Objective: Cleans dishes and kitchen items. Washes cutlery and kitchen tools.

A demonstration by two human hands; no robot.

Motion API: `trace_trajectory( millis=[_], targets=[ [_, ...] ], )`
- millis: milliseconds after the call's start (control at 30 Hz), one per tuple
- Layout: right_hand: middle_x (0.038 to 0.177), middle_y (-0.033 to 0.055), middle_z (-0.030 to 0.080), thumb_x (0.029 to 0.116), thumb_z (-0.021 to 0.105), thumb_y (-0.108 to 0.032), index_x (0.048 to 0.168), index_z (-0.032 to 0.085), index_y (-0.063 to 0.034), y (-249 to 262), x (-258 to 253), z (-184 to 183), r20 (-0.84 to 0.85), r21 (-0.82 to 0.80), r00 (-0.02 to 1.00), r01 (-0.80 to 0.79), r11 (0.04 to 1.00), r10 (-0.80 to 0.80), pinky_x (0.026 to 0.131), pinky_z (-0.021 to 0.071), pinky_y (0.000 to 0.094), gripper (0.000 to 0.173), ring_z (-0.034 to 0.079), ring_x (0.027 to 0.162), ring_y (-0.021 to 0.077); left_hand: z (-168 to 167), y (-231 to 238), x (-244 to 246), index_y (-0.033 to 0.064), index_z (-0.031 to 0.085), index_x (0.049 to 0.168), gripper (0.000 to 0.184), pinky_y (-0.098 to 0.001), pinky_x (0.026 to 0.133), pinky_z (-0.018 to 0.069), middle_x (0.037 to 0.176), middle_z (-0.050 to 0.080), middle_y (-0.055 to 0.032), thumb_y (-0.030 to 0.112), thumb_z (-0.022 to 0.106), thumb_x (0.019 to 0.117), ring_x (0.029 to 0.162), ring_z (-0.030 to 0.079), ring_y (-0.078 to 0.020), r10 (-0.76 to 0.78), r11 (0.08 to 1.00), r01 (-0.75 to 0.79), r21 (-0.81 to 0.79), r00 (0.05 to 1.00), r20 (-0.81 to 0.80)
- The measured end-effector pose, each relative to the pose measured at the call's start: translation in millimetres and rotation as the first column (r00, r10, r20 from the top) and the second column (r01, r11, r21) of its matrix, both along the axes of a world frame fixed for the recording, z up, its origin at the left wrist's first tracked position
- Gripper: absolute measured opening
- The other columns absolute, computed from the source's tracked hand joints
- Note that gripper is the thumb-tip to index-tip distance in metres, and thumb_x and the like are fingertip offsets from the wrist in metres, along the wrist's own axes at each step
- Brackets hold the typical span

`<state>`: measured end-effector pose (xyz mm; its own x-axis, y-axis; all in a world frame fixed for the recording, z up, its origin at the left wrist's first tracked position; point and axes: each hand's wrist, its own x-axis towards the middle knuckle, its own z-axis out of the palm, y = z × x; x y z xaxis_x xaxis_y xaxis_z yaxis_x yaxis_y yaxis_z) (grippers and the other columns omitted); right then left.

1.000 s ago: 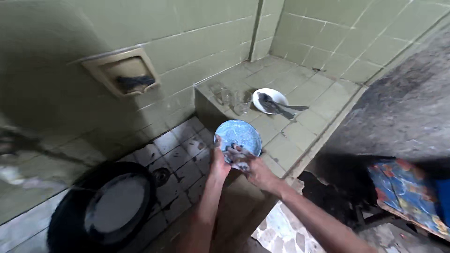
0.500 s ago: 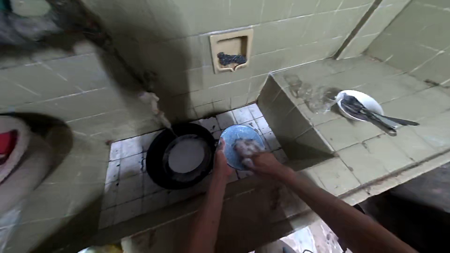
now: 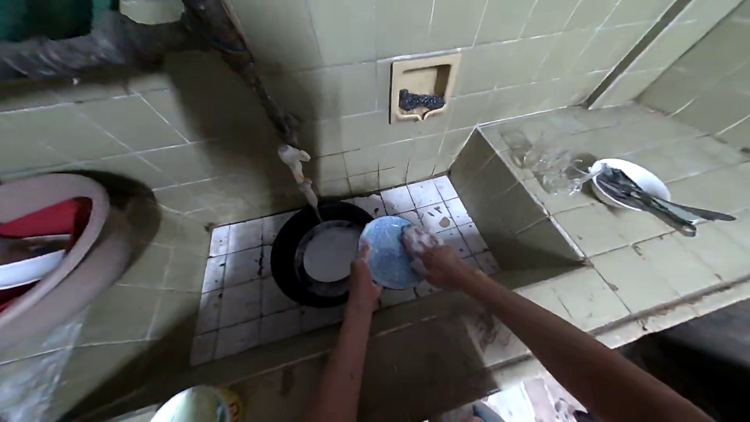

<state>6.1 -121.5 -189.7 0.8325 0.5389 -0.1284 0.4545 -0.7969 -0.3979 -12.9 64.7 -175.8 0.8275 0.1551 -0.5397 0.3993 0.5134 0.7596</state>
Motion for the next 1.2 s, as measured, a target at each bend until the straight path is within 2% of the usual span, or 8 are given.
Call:
trace_trajectory(
  millis=[300, 533, 633, 767, 900, 1000, 1067, 1200],
  targets=[
    [0.162, 0.0084, 0.042, 0.1043, 0.054, -0.031, 0.152, 0.049, -0.0114, 46.9, -28.4, -3.7, 0.001, 0.145, 0.982, -0.188, 0.971, 0.19, 0.122, 0.0313, 0.0522, 0.052, 0.035, 0.152, 0.0288, -3.3, 35.2, 3.2, 0.0085, 0.051, 0.142, 0.049, -0.0483, 0.09, 0.0543, 0.125, 0.064, -0.0148, 0.043, 0.038, 0.11, 0.108, 0.064, -0.0248, 0.012, 0.999, -0.012, 0.043, 1.0, -0.016],
    [0.163, 0.0232, 0.034, 0.1029, 0.055, -0.034, 0.154, 0.042, 0.0002, 67.6, 9.2, -0.7, 0.15, 0.256, 0.979, 0.094, 0.962, -0.136, 0.123, 0.0218, 0.0615, 0.063, 0.029, 0.152, 0.0409, 15.7, -7.5, -0.8, 0.0111, 0.053, 0.142, 0.049, -0.0456, 0.091, 0.0532, 0.126, 0.064, -0.0124, 0.046, 0.039, 0.1096, 0.11, 0.063, -0.0229, -0.065, 0.997, 0.066, 0.045, 0.998, -0.026],
    [0.151, 0.023, 0.05, 0.1039, 0.056, -0.028, 0.144, 0.057, -0.0039, 70.0, -16.7, 23.4, -0.104, 0.278, 0.99, -0.063, 0.959, 0.095, 0.115, 0.038, 0.0596, 0.047, 0.046, 0.142, 0.0408, 18.6, 4.9, 3.8, 0.0091, 0.056, 0.135, 0.054, -0.0403, 0.081, 0.0556, 0.112, 0.067, -0.011, 0.052, 0.035, 0.1086, 0.094, 0.065, -0.0185, 0.006, 0.993, -0.006, 0.117, 1.0, -0.004],
    [0.156, 0.006, 0.05, 0.0994, 0.062, -0.018, 0.146, 0.057, -0.0145, 3.5, -5.9, -1.7, 0.228, 0.12, 0.864, -0.482, 0.868, 0.448, 0.123, 0.0327, 0.0485, 0.047, 0.04, 0.149, 0.0252, 20.6, 21.6, -0.4, 0.0064, 0.052, 0.14, 0.044, -0.0467, 0.086, 0.0549, 0.122, 0.064, -0.0171, 0.037, 0.045, 0.1089, 0.103, 0.064, -0.026, 0.031, 0.99, -0.015, 0.141, 0.993, -0.117],
    [0.141, 0.0201, 0.061, 0.0913, 0.063, 0.009, 0.135, 0.064, 0.0013, -55.7, 24.1, 11.9, 0.163, 0.243, 0.986, -0.069, 0.968, 0.029, 0.11, 0.0453, 0.057, 0.044, 0.055, 0.134, 0.0395, 25.8, 18.2, -2.8, 0.0027, 0.049, 0.14, 0.041, -0.0447, 0.084, 0.0563, 0.12, 0.064, -0.0196, 0.022, 0.057, 0.1047, 0.102, 0.065, -0.0276, -0.049, 0.979, 0.085, 0.184, 0.98, -0.195],
    [0.141, 0.0184, 0.059, 0.1078, 0.05, -0.014, 0.147, 0.05, -0.0021, -44.0, 30.4, 40.2, -0.331, 0.566, 0.907, 0.41, 0.715, -0.258, 0.103, 0.0478, 0.0475, 0.041, 0.06, 0.124, 0.0286, 35.2, 8.8, 2.0, -0.002, 0.05, 0.138, 0.044, -0.0462, 0.09, 0.0561, 0.122, 0.064, -0.0216, 0.023, 0.062, 0.1029, 0.106, 0.066, -0.029, -0.185, 0.918, 0.222, 0.329, 0.973, -0.14],
    [0.147, 0.0068, 0.056, 0.0986, 0.063, -0.02, 0.152, 0.048, -0.0112, -29.3, 34.4, 40.1, -0.545, 0.662, 0.829, 0.516, 0.543, -0.123, 0.108, 0.0484, 0.0384, 0.056, 0.057, 0.13, 0.016, 44.0, 6.3, 2.4, -0.0011, 0.058, 0.135, 0.042, -0.0509, 0.097, 0.053, 0.124, 0.065, -0.0221, 0.026, 0.063, 0.1028, 0.112, 0.065, -0.032, -0.36, 0.774, 0.343, 0.532, 0.93, -0.076],
    [0.099, 0.0063, 0.071, 0.0964, 0.066, -0.005, 0.116, 0.065, 0.0003, 2.9, 27.9, 44.1, -0.724, 0.622, 0.68, 0.715, 0.32, -0.111, 0.082, 0.0583, 0.0292, 0.021, 0.068, 0.088, 0.0097, 57.6, 16.3, 2.7, -0.0006, 0.062, 0.127, 0.04, -0.0539, 0.092, 0.053, 0.116, 0.067, -0.0215, 0.032, 0.059, 0.1042, 0.105, 0.065, -0.033, -0.358, 0.725, 0.291, 0.624, 0.933, -0.02]
  ],
)
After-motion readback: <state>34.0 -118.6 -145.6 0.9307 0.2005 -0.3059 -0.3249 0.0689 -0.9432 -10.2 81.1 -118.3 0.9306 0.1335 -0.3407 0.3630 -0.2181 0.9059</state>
